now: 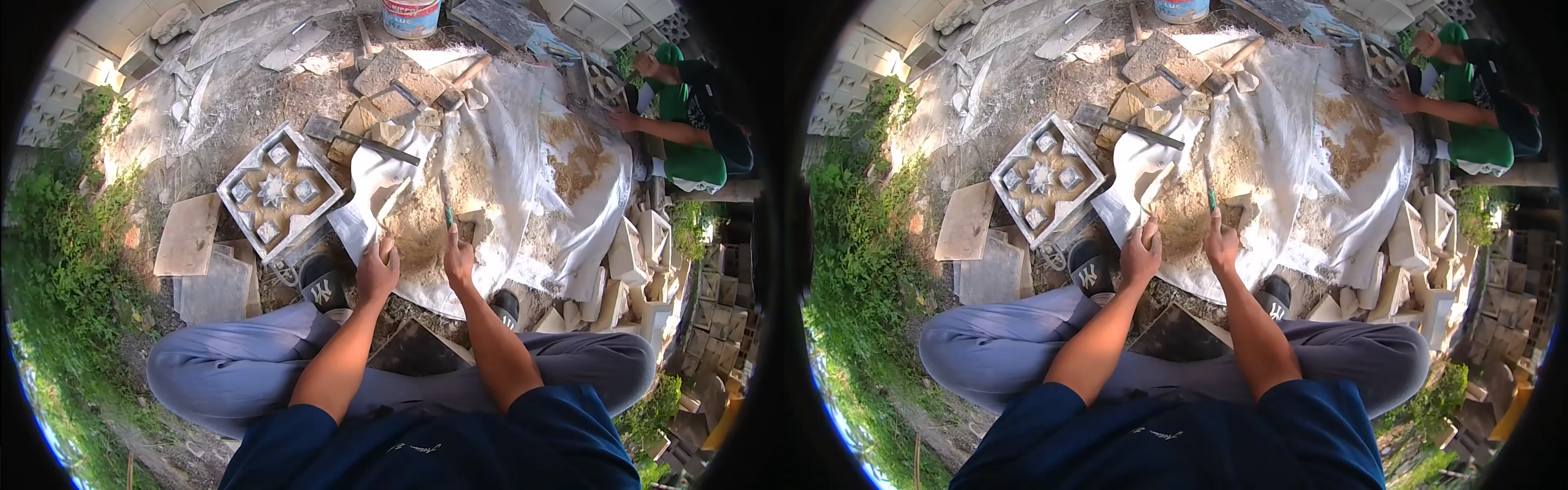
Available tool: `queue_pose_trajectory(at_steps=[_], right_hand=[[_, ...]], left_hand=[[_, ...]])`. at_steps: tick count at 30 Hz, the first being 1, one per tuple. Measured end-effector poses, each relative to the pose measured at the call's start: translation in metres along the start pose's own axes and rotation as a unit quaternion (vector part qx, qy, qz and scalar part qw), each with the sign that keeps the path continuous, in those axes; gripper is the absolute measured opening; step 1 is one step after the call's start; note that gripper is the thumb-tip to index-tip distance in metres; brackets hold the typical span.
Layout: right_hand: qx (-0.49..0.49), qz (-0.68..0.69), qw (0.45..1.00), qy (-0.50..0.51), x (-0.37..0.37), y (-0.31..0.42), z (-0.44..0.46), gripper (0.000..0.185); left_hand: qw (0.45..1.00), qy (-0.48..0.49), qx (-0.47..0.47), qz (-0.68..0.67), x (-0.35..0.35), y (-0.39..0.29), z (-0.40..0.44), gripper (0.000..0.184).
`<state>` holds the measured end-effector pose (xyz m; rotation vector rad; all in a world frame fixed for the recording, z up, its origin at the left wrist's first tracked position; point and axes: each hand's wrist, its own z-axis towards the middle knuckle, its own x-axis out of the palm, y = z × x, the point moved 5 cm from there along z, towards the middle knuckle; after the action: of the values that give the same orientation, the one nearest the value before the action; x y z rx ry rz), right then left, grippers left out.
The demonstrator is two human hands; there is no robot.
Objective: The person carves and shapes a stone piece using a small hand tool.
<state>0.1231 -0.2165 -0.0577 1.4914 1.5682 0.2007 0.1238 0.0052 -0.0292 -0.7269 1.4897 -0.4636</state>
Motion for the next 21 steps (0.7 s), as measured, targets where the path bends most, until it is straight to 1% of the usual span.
queue_pose_trajectory(at_steps=[1,2,4,5,6,7,8,10,14,16,17,18,19,20,21], right_hand=[[-0.021,0.045,0.999,0.009,0.002,0.001,0.0,0.083],[-0.021,0.042,0.999,0.012,0.003,-0.001,-0.001,0.083],[-0.044,0.004,0.999,-0.008,0.0,0.0,-0.002,0.083],[-0.047,0.005,0.999,-0.01,0.002,-0.004,0.002,0.083],[-0.032,-0.046,0.998,-0.024,0.008,-0.022,0.012,0.081],[-0.024,-0.07,0.997,-0.031,0.009,-0.023,0.014,0.08],[-0.015,-0.094,0.995,-0.038,0.009,-0.025,0.016,0.079],[-0.062,-0.053,0.996,-0.032,0.003,-0.004,0.003,0.079],[-0.027,-0.015,0.999,-0.008,0.001,0.002,-0.009,0.079],[-0.046,0.05,0.997,-0.03,0.001,-0.011,-0.019,0.079],[-0.016,-0.022,0.999,-0.039,0.002,-0.02,-0.019,0.082],[-0.018,-0.02,0.999,-0.041,0.005,-0.031,-0.012,0.082],[0.002,-0.041,0.998,-0.039,0.006,-0.041,-0.005,0.082],[0.022,-0.062,0.997,-0.035,0.008,-0.053,0.001,0.083],[0.04,-0.061,0.997,-0.017,0.001,-0.037,-0.006,0.084]], left_hand=[[1.0,-0.027,0.004,-0.005,-0.004,-0.001,0.0,0.029],[1.0,-0.028,0.0,-0.005,-0.006,-0.001,-0.002,0.029],[0.996,0.064,-0.058,0.015,-0.008,-0.004,0.0,0.035],[0.996,0.062,-0.055,0.013,-0.009,-0.006,0.0,0.035],[0.999,0.032,-0.038,0.012,-0.009,-0.007,-0.001,0.033],[1.0,0.002,-0.021,0.012,-0.012,-0.01,-0.001,0.031],[1.0,0.002,-0.018,0.013,-0.012,-0.01,0.0,0.031],[0.999,0.017,-0.035,0.001,-0.014,-0.01,-0.002,0.031],[1.0,0.006,-0.023,0.004,-0.017,-0.012,-0.003,0.032],[0.997,0.041,-0.069,0.012,-0.014,-0.007,-0.004,0.033],[0.997,0.04,-0.068,0.011,-0.014,-0.006,-0.004,0.033],[0.998,0.021,-0.051,0.013,-0.012,-0.004,-0.004,0.033],[0.999,0.003,-0.033,0.013,-0.013,-0.008,-0.003,0.033],[0.999,0.003,-0.032,0.013,-0.012,-0.008,-0.003,0.033],[0.999,0.019,-0.05,0.012,-0.014,-0.01,-0.002,0.033]])
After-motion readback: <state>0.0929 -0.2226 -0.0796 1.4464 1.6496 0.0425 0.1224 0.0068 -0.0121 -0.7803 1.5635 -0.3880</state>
